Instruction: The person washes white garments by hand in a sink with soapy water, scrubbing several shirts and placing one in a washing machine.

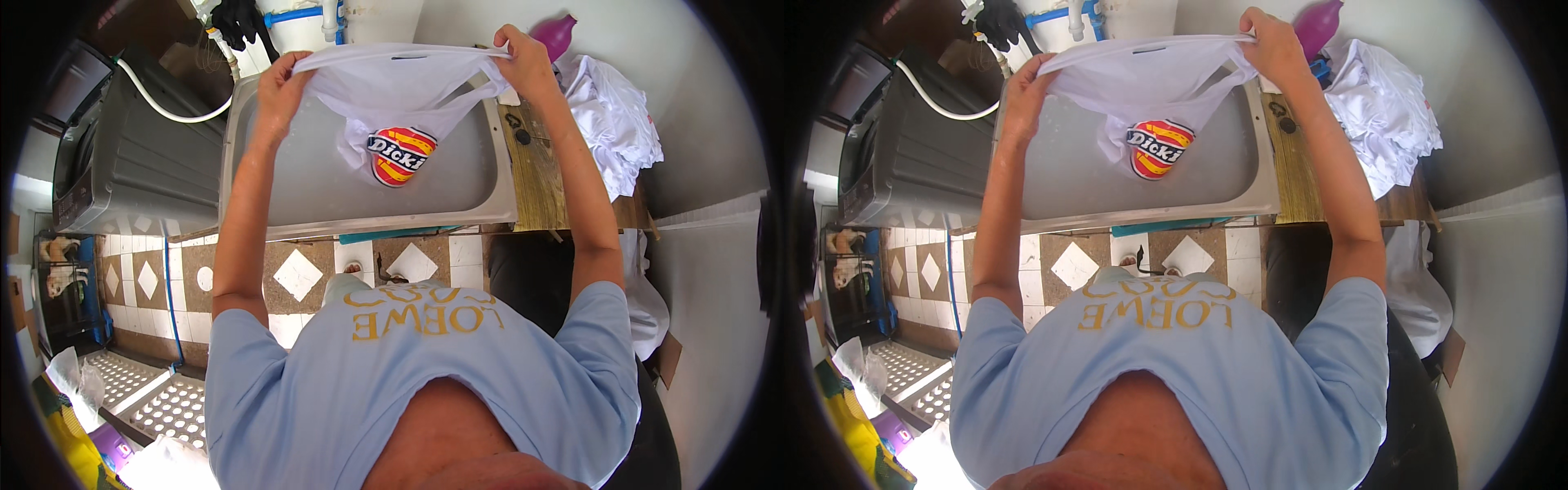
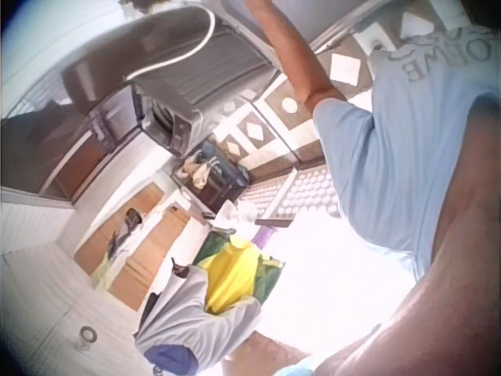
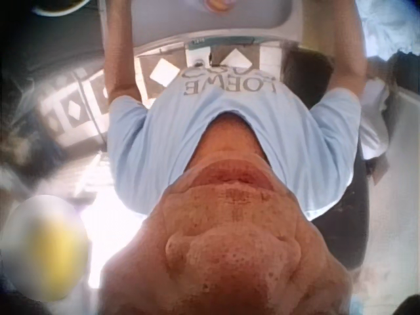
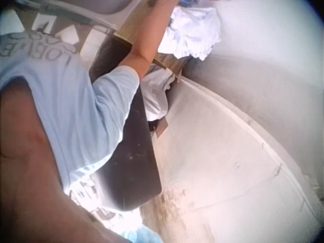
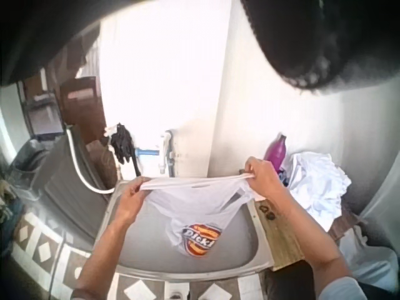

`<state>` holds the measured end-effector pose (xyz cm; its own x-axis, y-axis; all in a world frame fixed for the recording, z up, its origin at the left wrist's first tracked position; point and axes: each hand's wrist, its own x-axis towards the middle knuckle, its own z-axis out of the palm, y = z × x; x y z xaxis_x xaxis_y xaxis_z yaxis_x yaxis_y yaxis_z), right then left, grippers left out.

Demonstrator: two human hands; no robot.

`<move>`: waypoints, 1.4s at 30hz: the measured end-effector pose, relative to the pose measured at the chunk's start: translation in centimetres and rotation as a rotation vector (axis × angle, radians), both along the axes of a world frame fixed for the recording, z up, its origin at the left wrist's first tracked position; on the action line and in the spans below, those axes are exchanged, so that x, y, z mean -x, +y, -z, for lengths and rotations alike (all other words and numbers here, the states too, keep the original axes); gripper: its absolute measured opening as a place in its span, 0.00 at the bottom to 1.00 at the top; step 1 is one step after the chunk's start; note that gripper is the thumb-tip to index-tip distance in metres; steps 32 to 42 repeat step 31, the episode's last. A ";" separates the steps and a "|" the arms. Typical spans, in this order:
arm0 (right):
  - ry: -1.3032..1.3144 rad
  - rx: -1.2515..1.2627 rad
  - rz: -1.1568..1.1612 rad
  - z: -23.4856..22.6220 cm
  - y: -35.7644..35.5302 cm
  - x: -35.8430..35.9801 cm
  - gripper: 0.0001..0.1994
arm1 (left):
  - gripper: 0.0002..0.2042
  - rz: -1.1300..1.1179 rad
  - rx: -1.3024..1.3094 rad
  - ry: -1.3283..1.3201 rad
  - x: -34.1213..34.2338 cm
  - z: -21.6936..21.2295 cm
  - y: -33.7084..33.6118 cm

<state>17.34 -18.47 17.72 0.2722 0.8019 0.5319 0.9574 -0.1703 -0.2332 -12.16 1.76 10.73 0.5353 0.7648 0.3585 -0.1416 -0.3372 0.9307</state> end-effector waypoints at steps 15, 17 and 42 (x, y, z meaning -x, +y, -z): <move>0.786 0.521 -0.101 -10.1 0.2 4.6 0.16 | 0.12 0.126 -0.065 0.316 2.4 -7.9 3.2; 0.873 0.503 -0.130 -9.7 0.7 4.7 0.17 | 0.11 0.170 -0.022 0.317 2.5 -7.3 4.7; 0.814 0.420 -0.148 8.3 3.2 -2.9 0.15 | 0.19 0.551 0.428 0.690 -0.3 7.4 10.2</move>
